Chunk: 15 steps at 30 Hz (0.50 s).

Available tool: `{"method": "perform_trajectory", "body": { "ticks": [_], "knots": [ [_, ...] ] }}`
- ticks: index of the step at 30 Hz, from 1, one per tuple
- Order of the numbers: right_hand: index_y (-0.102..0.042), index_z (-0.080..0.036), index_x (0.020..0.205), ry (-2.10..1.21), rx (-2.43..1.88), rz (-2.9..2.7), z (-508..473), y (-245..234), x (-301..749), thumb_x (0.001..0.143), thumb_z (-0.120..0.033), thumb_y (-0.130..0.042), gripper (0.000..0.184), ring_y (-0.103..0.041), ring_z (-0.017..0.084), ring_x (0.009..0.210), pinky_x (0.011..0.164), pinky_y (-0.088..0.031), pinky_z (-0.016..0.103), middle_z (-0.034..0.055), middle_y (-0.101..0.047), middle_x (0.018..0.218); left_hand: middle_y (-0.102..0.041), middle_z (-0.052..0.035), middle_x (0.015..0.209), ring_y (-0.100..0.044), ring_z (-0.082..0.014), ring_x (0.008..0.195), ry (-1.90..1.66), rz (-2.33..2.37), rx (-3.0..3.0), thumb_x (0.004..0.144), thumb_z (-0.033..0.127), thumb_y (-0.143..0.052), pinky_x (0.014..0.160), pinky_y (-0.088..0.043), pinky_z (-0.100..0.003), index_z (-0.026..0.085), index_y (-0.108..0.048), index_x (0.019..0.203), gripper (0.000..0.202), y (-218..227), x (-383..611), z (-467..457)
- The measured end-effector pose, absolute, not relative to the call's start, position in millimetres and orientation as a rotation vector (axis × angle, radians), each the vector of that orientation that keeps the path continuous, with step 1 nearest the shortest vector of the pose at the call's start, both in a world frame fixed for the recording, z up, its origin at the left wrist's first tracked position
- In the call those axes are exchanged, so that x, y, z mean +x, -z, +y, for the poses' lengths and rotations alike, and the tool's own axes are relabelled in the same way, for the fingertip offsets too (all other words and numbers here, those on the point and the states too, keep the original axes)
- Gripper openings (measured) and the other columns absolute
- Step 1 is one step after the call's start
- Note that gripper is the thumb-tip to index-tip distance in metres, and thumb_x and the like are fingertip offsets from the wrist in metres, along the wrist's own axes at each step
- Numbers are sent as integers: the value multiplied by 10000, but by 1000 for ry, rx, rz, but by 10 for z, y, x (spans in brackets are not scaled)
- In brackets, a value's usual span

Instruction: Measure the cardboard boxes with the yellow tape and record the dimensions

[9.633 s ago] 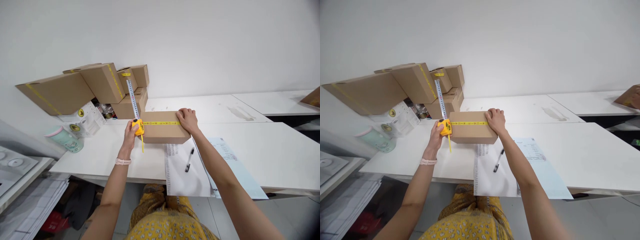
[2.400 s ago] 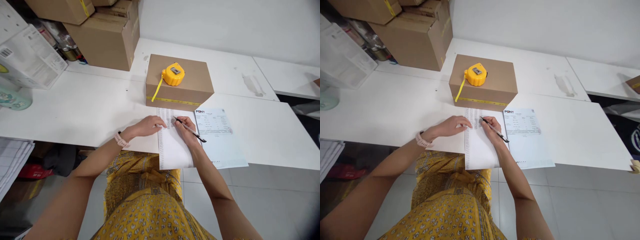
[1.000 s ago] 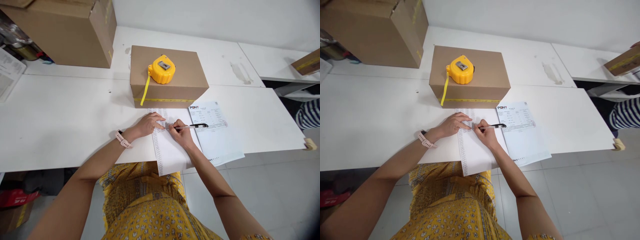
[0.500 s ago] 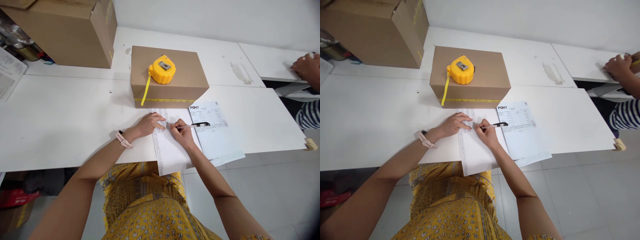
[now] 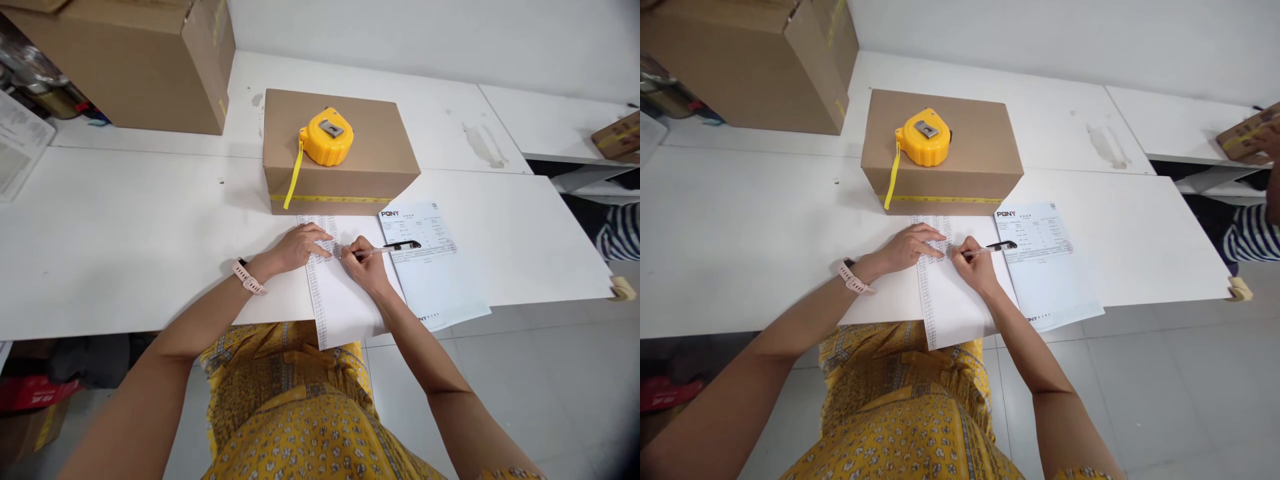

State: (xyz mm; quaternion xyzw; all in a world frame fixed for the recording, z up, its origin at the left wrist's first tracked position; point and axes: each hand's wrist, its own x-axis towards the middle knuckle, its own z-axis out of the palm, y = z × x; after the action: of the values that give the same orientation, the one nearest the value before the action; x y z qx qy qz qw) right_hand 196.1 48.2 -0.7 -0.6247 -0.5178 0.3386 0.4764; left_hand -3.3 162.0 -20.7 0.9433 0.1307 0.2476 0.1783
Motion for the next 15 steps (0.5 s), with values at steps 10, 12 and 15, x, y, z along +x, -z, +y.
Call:
{"method": "perform_trajectory", "body": {
  "ticks": [10,12,15],
  "knots": [
    [-419,-240,669,-822,-1534,-1241,481,31,1961,837,-374,-688,345,-304,107,563,537,-234,281,-64,-360,591,-765,-22,1263,-652,-198,1161,-673,375,2667,818,-151,-489,953,-583,-384,311,-838,1032,617,197,-36,1619],
    [-415,-241,664,-819,-1541,-1247,481,22,1959,833,-383,-694,356,-304,108,563,534,-234,278,-63,-360,586,-764,-16,1265,-650,-195,1165,-661,383,2661,815,-151,-487,958,-580,-387,319,-836,1033,624,204,-35,1622],
    [-408,-241,653,-817,-1537,-1250,479,4,1951,827,-379,-693,362,-299,105,559,531,-230,276,-66,-355,577,-766,-25,1257,-651,-199,1159,-675,368,2647,820,-148,-493,955,-575,-388,310,-838,1030,610,217,-33,1629]
  ]
}}
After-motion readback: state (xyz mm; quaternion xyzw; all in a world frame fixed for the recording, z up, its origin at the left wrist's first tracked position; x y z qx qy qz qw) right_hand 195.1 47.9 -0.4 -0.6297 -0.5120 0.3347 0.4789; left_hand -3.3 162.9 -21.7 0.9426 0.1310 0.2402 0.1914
